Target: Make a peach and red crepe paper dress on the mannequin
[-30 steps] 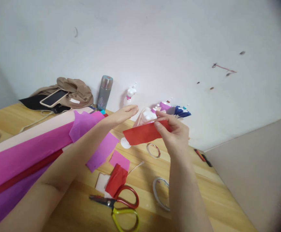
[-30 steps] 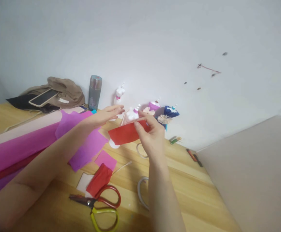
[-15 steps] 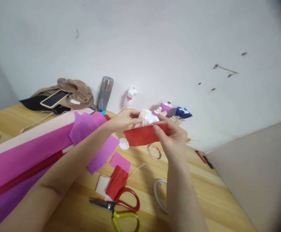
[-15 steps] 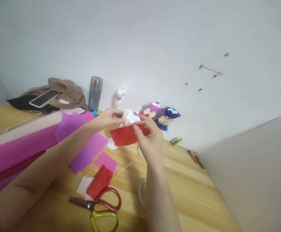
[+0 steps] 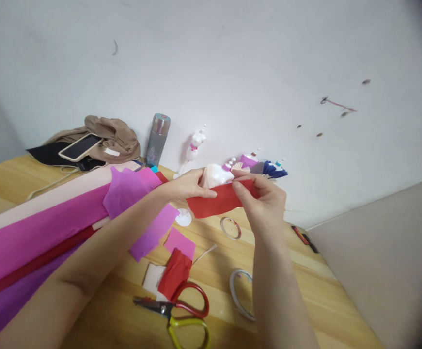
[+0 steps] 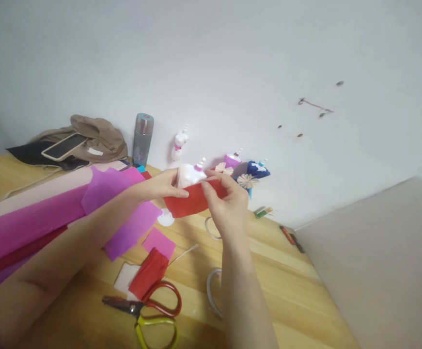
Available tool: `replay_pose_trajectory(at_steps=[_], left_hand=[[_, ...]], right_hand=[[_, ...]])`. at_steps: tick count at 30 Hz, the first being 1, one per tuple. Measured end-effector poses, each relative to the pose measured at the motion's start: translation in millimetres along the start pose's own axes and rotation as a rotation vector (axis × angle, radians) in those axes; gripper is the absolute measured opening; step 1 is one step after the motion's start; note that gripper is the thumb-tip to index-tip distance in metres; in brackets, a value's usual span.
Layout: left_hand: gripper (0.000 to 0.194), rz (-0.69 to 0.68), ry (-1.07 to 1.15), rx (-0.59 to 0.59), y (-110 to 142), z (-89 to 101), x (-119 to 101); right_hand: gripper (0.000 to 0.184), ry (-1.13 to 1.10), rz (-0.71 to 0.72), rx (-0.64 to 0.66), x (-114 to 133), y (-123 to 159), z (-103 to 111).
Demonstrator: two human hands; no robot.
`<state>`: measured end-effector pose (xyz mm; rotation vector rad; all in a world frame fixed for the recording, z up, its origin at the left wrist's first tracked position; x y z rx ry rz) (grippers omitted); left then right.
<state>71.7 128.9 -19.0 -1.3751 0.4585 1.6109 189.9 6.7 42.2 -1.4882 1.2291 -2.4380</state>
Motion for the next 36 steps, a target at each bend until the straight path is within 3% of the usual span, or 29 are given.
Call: replay_pose_trajectory(at_steps=[21, 31, 36], left_hand=[[0.049, -0.03, 0.286, 0.079, -3, -8.7, 6], [0.049, -0.021, 0.221, 0.027, -2, -4.3, 9], [0.045, -0.018, 0.254, 0.058, -2, -5.4, 9]], right_hand=[[0.008, -0.065, -0.157, 0.034, -8, -27, 6], [0.019, -0.207, -0.267, 0.078, -16, -34, 2], [0.028, -0.292, -0.33, 0.093, -29, -38, 2]])
Point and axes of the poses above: each hand's wrist, its own y-axis away from the middle knuckle, its own z-axis out of the back of the hand, x = y × z, the point moved 5 cm from there along -y, towards the middle knuckle, and after that the axes turned 10 degrees about -y, right-handed, at the moved point
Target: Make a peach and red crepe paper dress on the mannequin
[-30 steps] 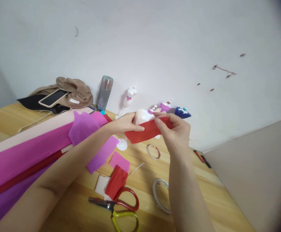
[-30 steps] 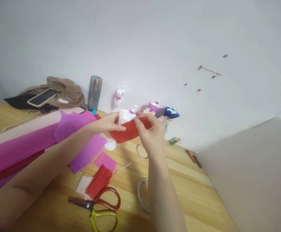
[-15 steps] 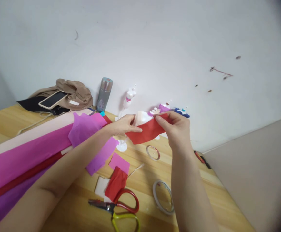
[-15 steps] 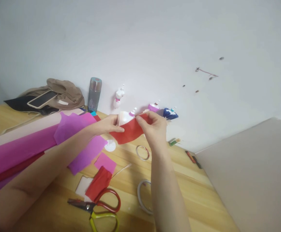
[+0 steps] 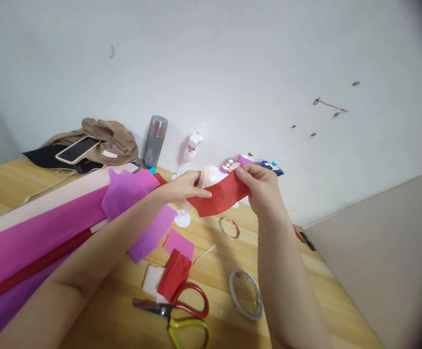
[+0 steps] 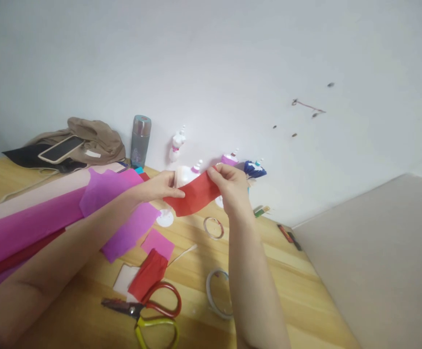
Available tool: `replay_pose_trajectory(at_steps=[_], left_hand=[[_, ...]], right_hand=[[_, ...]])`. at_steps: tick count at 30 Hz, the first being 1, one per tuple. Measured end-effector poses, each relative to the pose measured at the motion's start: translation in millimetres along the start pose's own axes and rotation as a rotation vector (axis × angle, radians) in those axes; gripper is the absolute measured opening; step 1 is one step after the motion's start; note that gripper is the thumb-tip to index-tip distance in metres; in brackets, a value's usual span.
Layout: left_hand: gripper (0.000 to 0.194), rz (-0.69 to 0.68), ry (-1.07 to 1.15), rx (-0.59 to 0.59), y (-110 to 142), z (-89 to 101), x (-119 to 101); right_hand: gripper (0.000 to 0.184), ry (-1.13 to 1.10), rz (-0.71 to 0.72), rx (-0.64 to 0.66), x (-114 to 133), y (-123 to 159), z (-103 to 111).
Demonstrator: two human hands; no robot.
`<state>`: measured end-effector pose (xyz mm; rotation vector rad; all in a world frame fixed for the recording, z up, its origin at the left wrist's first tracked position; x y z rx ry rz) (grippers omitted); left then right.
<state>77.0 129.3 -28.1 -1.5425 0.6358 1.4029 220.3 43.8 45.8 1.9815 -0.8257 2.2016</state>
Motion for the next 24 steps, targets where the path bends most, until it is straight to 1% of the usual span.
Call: replay_pose_trajectory(at_steps=[6, 15, 21, 24], left_hand=[[0.039, 0.018, -0.011, -0.007, 1, 0.3, -3], [0.038, 0.014, -0.03, -0.004, 1, 1.6, -2], [0.041, 0.021, -0.033, 0.006, 1, 2.1, -2], [0.039, 0.028, -0.037, 0.001, 1, 2.0, -2]], right_hand=[[0.028, -0.043, -0.03, 0.001, -6, -4, 0], [0.026, -0.038, 0.013, -0.005, -3, -2, 1], [0.022, -0.024, 0.076, -0.026, 5, 0, 1], [0.022, -0.027, 0.095, -0.039, 8, 0, 0]])
Point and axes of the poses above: each hand's wrist, its own y-axis away from the middle knuckle, its own z-axis out of the back of the hand, x = y × z, the point moved 5 cm from there along -y, towards the middle knuckle, and after that the axes turned 10 degrees about -y, right-handed, at the moved point
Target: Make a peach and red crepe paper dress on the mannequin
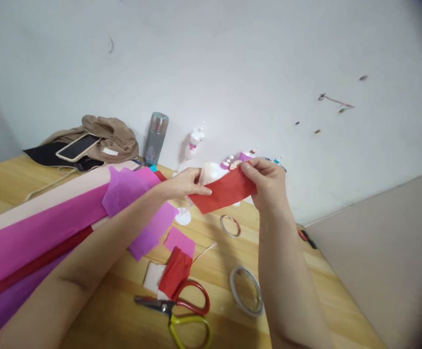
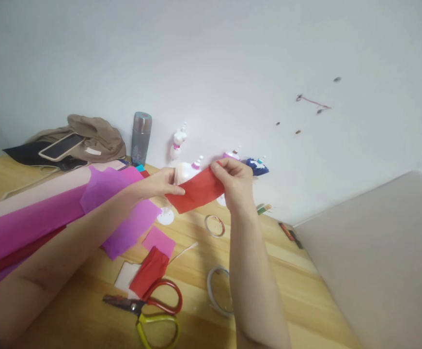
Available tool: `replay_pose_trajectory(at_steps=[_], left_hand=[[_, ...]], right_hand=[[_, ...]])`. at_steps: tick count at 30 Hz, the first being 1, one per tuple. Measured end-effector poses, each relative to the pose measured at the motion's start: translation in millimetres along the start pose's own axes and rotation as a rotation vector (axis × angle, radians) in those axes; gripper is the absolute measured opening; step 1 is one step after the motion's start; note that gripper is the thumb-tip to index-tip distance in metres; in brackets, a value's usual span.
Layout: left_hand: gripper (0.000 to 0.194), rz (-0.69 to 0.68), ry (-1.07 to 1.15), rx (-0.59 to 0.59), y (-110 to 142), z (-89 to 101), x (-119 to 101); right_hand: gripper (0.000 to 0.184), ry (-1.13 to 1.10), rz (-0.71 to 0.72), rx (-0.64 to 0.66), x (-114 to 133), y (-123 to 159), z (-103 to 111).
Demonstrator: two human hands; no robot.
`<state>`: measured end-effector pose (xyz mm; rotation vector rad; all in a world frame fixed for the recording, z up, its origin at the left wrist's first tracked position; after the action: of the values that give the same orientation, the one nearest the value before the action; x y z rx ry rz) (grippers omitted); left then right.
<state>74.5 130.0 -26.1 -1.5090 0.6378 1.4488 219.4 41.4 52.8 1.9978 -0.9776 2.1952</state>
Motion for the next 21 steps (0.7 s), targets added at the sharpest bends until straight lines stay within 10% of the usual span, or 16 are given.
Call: replay_pose_trajectory(at_steps=[21], left_hand=[[0.031, -0.015, -0.016, 0.0, 0, 1.0, -1]], right_hand=[[0.037, -0.062, -0.15, 0.104, -45, -20, -9]])
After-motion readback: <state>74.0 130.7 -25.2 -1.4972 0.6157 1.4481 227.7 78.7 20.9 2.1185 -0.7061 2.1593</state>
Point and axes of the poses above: each hand's wrist, its own y-axis away from the middle knuckle, its own z-axis out of the back of the hand, x = y × z, the point moved 5 cm from there along -y, towards the middle knuckle, and after that the axes turned 10 degrees about -y, right-handed, at the moved point
